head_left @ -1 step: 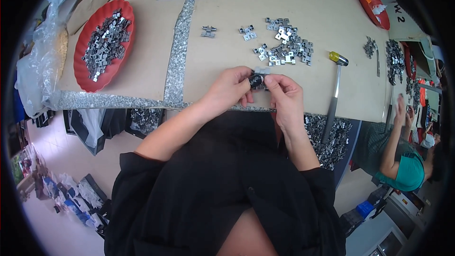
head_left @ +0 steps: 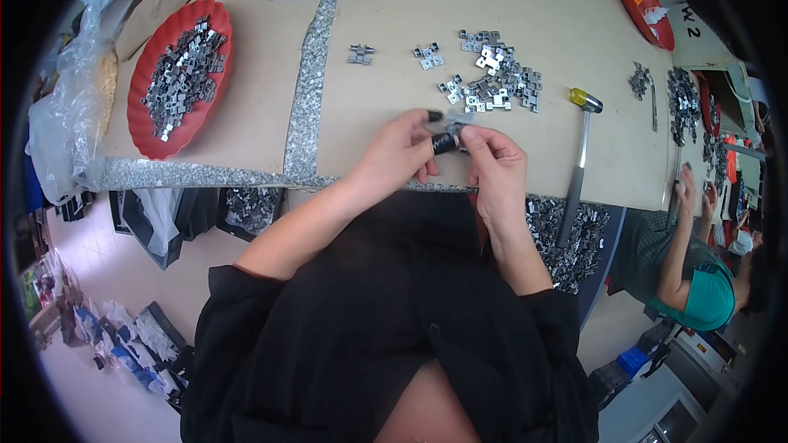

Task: The person assembles small metal components on a factory assembly table, using tape to secure them and a hammer to tap them into place.

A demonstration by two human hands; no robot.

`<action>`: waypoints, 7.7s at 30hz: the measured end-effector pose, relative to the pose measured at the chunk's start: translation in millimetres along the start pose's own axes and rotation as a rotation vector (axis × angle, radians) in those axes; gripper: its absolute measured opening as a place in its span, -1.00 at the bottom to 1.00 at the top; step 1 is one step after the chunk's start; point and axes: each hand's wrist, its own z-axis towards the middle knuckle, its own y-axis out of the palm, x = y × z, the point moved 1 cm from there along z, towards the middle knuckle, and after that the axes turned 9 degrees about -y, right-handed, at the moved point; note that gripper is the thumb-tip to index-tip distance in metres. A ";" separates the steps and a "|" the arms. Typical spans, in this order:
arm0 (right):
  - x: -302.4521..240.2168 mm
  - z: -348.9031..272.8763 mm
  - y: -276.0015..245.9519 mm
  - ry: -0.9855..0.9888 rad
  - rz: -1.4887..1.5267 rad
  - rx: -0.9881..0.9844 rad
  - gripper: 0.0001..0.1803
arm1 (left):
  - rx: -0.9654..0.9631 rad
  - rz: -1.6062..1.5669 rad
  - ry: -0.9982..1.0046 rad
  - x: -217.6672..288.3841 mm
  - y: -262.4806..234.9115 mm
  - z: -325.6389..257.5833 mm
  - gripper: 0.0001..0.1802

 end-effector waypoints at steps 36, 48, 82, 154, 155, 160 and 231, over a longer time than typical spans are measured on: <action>-10.0 -96.1 -60.4 -0.146 -1.169 -0.214 -0.71 | 0.538 0.828 0.724 -4.3 4.8 1.0 -0.53; -20.3 -96.3 -52.6 -0.201 -1.293 -0.243 -0.68 | 0.559 0.822 0.710 -5.8 3.0 0.8 -0.55; -28.0 -33.3 -99.5 -0.347 -1.708 0.343 -0.60 | 0.803 0.742 0.862 7.1 -43.4 -21.3 -0.49; -2.3 -9.4 -19.9 -0.082 -0.103 -0.204 -0.79 | -0.210 -0.255 -0.084 0.7 -0.4 -2.8 -0.87; -2.7 -9.6 -19.3 -0.079 -0.117 -0.200 -0.79 | -0.211 -0.256 -0.085 0.0 -0.4 -2.4 -0.87; -0.4 -9.4 -17.4 -0.087 -0.157 -0.212 -0.79 | -0.205 -0.271 -0.056 -1.1 -0.5 -2.8 -0.87; -0.9 -4.8 -13.1 0.097 -0.041 -0.206 -0.76 | -0.190 -0.086 -0.132 7.7 -5.5 -13.2 -0.86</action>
